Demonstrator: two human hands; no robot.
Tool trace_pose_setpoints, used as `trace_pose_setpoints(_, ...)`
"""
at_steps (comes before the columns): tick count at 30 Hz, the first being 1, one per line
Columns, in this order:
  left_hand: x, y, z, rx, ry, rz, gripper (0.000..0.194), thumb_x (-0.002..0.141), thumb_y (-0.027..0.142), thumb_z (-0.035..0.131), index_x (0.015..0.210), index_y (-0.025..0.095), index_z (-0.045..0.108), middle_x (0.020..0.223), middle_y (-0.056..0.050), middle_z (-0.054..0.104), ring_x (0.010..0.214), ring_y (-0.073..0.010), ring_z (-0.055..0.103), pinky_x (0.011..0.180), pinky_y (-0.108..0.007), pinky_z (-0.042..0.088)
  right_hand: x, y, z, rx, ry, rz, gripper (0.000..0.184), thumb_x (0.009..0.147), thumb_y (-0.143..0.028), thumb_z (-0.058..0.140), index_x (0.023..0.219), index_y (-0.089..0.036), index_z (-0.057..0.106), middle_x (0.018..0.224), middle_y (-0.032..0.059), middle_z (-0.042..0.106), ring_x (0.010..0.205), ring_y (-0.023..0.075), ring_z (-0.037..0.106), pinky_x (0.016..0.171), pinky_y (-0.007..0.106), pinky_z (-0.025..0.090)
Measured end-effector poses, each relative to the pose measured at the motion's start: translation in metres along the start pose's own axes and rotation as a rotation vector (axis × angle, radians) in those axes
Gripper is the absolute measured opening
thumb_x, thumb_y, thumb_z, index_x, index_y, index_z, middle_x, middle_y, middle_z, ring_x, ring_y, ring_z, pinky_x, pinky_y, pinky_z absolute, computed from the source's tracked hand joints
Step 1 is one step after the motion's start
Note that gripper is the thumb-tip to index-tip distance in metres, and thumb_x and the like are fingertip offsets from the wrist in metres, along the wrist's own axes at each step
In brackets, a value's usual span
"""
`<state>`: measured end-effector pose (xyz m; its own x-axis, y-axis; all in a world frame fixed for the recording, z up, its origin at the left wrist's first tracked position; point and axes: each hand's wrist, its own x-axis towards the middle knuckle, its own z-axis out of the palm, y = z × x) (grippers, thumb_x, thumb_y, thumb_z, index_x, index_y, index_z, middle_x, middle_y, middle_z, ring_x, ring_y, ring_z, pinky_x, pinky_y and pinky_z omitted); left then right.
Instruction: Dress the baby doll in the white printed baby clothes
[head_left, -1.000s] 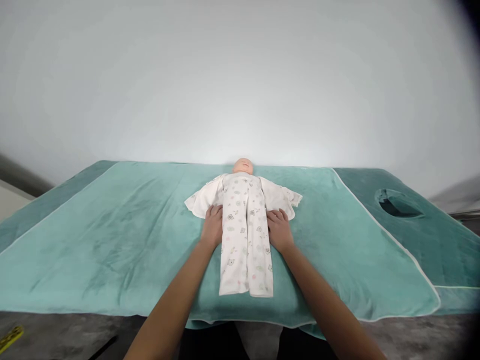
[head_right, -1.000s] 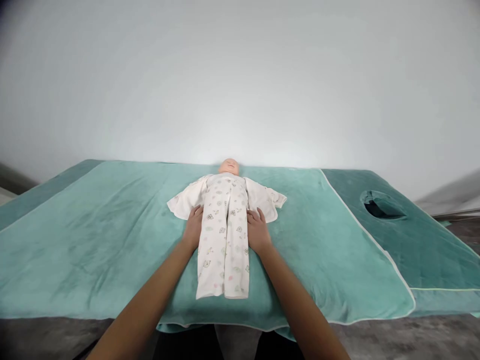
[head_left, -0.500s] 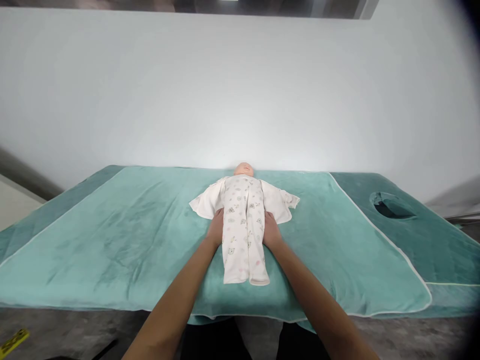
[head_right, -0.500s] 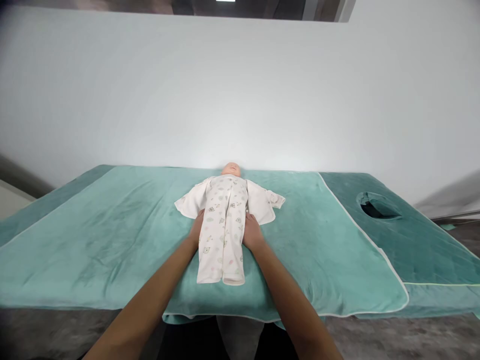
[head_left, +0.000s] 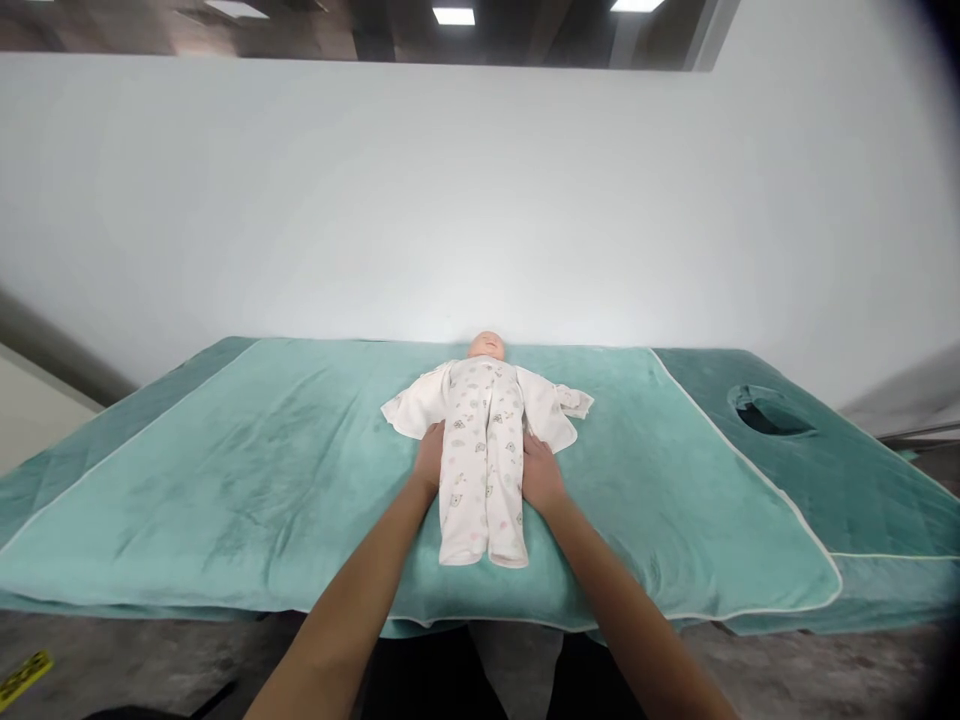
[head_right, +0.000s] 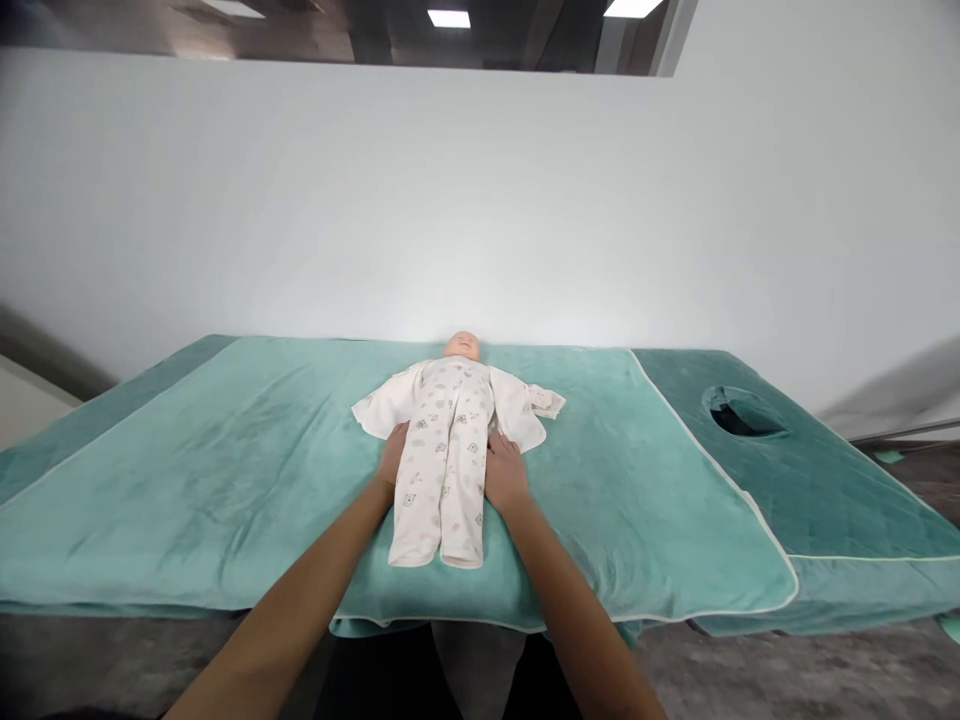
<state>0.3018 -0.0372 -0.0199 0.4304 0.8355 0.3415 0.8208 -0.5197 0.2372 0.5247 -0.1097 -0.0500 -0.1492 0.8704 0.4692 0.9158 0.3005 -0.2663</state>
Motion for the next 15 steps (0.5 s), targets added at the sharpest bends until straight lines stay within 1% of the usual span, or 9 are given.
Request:
trace_pose_setpoints(2, -0.007, 0.002, -0.002, 0.024, 0.021, -0.013, 0.012, 0.088, 0.015, 0.056, 0.084, 0.017, 0.067, 0.092, -0.011, 0.068, 0.094, -0.0258, 0.060, 0.090, -0.039, 0.045, -0.001, 0.001, -0.001, -0.062, 0.023, 0.043, 0.021, 0.098, -0.022, 0.049, 0.102, -0.021, 0.070, 0.106, 0.0111, 0.064, 0.098, 0.0256, 0.053, 0.087, 0.038, 0.039)
trace_pose_setpoints(4, -0.017, 0.003, -0.002, 0.050, 0.045, -0.036, 0.014, 0.089, 0.017, 0.055, 0.083, 0.019, 0.067, 0.091, -0.012, 0.067, 0.094, -0.0270, 0.059, 0.089, -0.041, 0.044, -0.002, 0.004, -0.001, -0.089, 0.048, 0.059, 0.020, 0.097, -0.020, 0.049, 0.100, -0.020, 0.069, 0.106, 0.0105, 0.063, 0.097, 0.0245, 0.051, 0.085, 0.037, 0.038)
trace_pose_setpoints(7, -0.034, 0.002, 0.001, 0.131, 0.083, -0.053, 0.016, 0.091, 0.021, 0.052, 0.089, 0.020, 0.068, 0.099, -0.013, 0.067, 0.095, -0.0281, 0.058, 0.087, -0.042, 0.043, -0.002, 0.012, 0.003, -0.092, 0.102, 0.118, 0.018, 0.091, -0.011, 0.053, 0.098, -0.020, 0.068, 0.107, 0.0092, 0.063, 0.098, 0.0238, 0.049, 0.085, 0.037, 0.035)
trace_pose_setpoints(9, -0.043, 0.001, 0.002, 0.187, 0.092, -0.046, 0.016, 0.091, 0.023, 0.052, 0.091, 0.020, 0.068, 0.102, -0.013, 0.067, 0.097, -0.0288, 0.058, 0.086, -0.043, 0.043, -0.002, 0.017, 0.006, -0.080, 0.160, 0.160, 0.020, 0.085, -0.006, 0.055, 0.091, -0.020, 0.068, 0.104, 0.0077, 0.064, 0.099, 0.0242, 0.049, 0.086, 0.038, 0.033)
trace_pose_setpoints(12, -0.049, 0.002, 0.001, 0.198, 0.079, -0.059, 0.014, 0.090, 0.024, 0.054, 0.091, 0.020, 0.068, 0.101, -0.013, 0.068, 0.097, -0.0298, 0.059, 0.086, -0.044, 0.043, -0.006, 0.022, 0.009, -0.009, 0.225, 0.145, 0.024, 0.079, -0.001, 0.055, 0.080, -0.021, 0.068, 0.095, 0.0054, 0.067, 0.098, 0.0234, 0.050, 0.089, 0.039, 0.031)
trace_pose_setpoints(15, -0.050, 0.006, -0.003, 0.096, 0.092, -0.123, 0.012, 0.088, 0.022, 0.055, 0.084, 0.021, 0.067, 0.095, -0.013, 0.068, 0.096, -0.0302, 0.060, 0.087, -0.044, 0.044, -0.018, 0.032, 0.009, 0.128, 0.213, 0.116, 0.030, 0.077, 0.001, 0.049, 0.073, -0.022, 0.068, 0.086, 0.0029, 0.067, 0.090, 0.0204, 0.053, 0.094, 0.039, 0.031)
